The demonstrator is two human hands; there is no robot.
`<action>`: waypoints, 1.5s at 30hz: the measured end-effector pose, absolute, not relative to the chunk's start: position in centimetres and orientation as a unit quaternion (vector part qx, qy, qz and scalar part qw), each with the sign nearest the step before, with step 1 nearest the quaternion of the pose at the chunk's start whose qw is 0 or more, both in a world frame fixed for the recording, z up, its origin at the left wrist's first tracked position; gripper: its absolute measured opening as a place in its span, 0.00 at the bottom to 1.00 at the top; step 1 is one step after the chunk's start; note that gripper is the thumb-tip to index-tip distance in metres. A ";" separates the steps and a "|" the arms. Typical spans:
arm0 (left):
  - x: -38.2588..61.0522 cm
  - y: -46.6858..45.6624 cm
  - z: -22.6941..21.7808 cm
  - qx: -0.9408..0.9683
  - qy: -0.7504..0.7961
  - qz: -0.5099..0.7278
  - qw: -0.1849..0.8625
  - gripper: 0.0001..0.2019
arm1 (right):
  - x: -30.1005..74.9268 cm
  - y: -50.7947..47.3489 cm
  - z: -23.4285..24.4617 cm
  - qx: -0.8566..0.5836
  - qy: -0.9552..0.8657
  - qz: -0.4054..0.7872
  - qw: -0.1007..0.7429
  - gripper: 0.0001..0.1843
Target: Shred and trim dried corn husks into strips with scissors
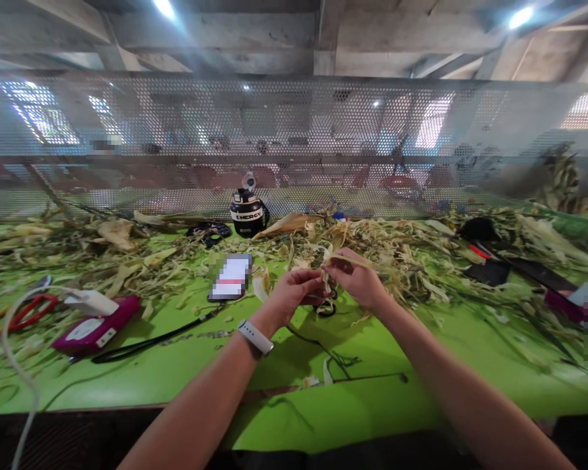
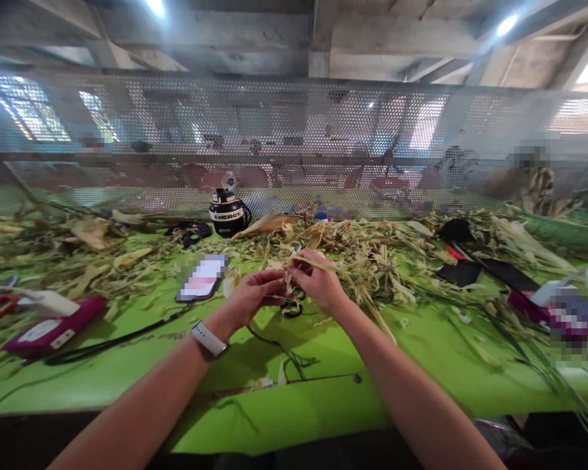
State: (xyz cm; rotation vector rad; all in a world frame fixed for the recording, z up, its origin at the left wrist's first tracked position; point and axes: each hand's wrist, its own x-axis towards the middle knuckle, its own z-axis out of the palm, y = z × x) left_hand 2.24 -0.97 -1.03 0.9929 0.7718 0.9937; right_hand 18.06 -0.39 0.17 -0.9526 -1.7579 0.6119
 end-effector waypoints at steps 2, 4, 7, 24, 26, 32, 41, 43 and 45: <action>2.2 -1.0 -0.9 0.440 0.336 0.447 0.702 0.09 | 18.0 -0.5 0.1 -0.404 -0.720 0.251 0.505 0.06; 2.2 -1.1 -0.8 0.428 0.334 0.451 0.708 0.08 | 18.0 -0.6 0.1 -0.420 -0.715 0.234 0.508 0.07; 2.3 -1.3 -0.7 0.411 0.337 0.462 0.710 0.07 | 18.0 -0.6 0.1 -0.437 -0.724 0.189 0.499 0.07; 1.9 -1.0 -0.3 0.379 0.356 0.427 0.740 0.04 | 21.5 1.2 2.2 -0.519 -0.448 0.380 0.621 0.15; 1.6 -0.7 0.0 0.345 0.336 0.456 0.749 0.05 | 23.2 1.4 2.9 -0.563 -0.491 0.304 0.592 0.12; 1.2 -0.2 0.4 0.281 0.329 0.534 0.726 0.06 | 25.8 0.4 3.2 -0.585 -0.740 0.297 0.150 0.17; 1.6 -0.5 0.0 0.304 0.353 0.517 0.718 0.04 | 24.8 0.0 2.8 -0.585 -0.723 0.362 0.067 0.12; 1.8 -0.5 -0.3 0.316 0.367 0.503 0.716 0.04 | 25.0 -0.3 3.6 -0.556 -0.727 0.377 0.141 0.09; 2.1 -0.6 -0.6 0.329 0.376 0.486 0.717 0.05 | 24.9 -0.7 4.2 -0.527 -0.718 0.398 0.218 0.05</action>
